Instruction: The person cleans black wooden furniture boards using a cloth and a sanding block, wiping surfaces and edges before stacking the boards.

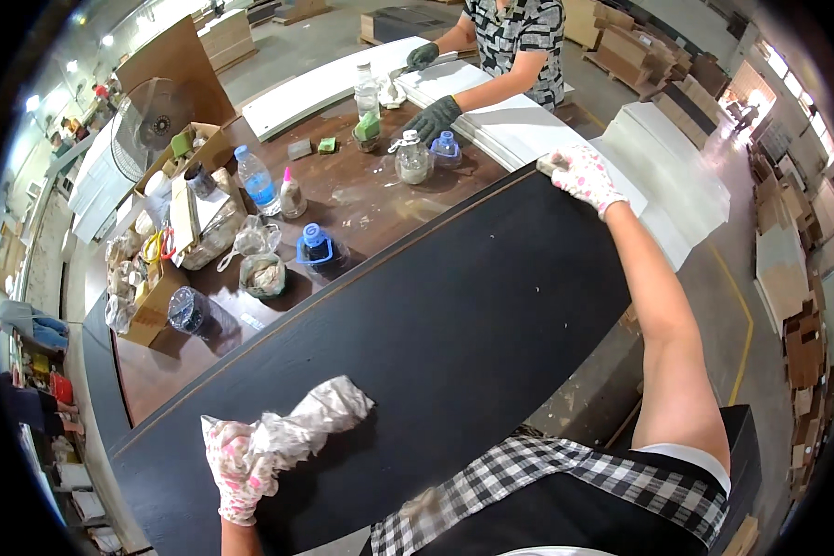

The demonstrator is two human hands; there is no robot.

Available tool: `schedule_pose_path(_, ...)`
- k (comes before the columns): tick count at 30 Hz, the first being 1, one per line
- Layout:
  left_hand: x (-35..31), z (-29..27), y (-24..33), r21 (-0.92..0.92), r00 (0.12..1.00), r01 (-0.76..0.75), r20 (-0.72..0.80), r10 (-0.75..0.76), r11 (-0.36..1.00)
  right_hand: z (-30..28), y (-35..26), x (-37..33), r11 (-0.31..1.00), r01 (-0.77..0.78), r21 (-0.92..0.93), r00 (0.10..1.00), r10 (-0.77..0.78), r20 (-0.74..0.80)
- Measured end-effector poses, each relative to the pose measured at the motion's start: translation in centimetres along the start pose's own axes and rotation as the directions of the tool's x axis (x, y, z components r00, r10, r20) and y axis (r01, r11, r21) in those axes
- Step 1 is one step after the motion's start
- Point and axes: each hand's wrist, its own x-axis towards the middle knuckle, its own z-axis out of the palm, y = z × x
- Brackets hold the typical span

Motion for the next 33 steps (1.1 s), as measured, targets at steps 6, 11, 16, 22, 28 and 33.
schedule_pose_path(6,-0.5,1.2,0.6,-0.04,0.983,0.153,-0.101,-0.156,0.987,0.4,6.9,1.9,0.999,-0.024,-0.048,0.996,0.02,-0.084)
schedule_pose_path(11,-1.4,0.9,1.6,-0.258,0.945,0.273,-0.106,-0.308,0.927,0.7,2.0,0.6,0.997,0.067,-0.036,0.993,-0.07,-0.092)
schedule_pose_path(16,-0.2,0.2,1.7,-0.245,0.981,0.178,-0.026,-0.19,0.953,2.8,-8.3,-3.6,0.965,0.25,0.081,0.964,-0.24,-0.115)
schedule_pose_path(22,-4.4,-5.4,0.3,0.063,0.972,-0.096,0.221,0.079,0.993,4.0,-29.5,-9.2,0.843,0.527,0.107,0.845,-0.506,-0.173)
schedule_pose_path(28,-14.7,-15.8,-4.5,0.08,0.978,0.113,0.169,-0.125,0.99,4.7,-49.9,-16.0,0.732,0.67,0.124,0.742,-0.655,-0.141)
schedule_pose_path(33,-20.5,-19.5,-7.1,0.036,0.991,0.125,0.039,-0.127,0.991,6.1,-64.7,-20.0,0.663,0.684,0.303,0.707,-0.705,-0.055)
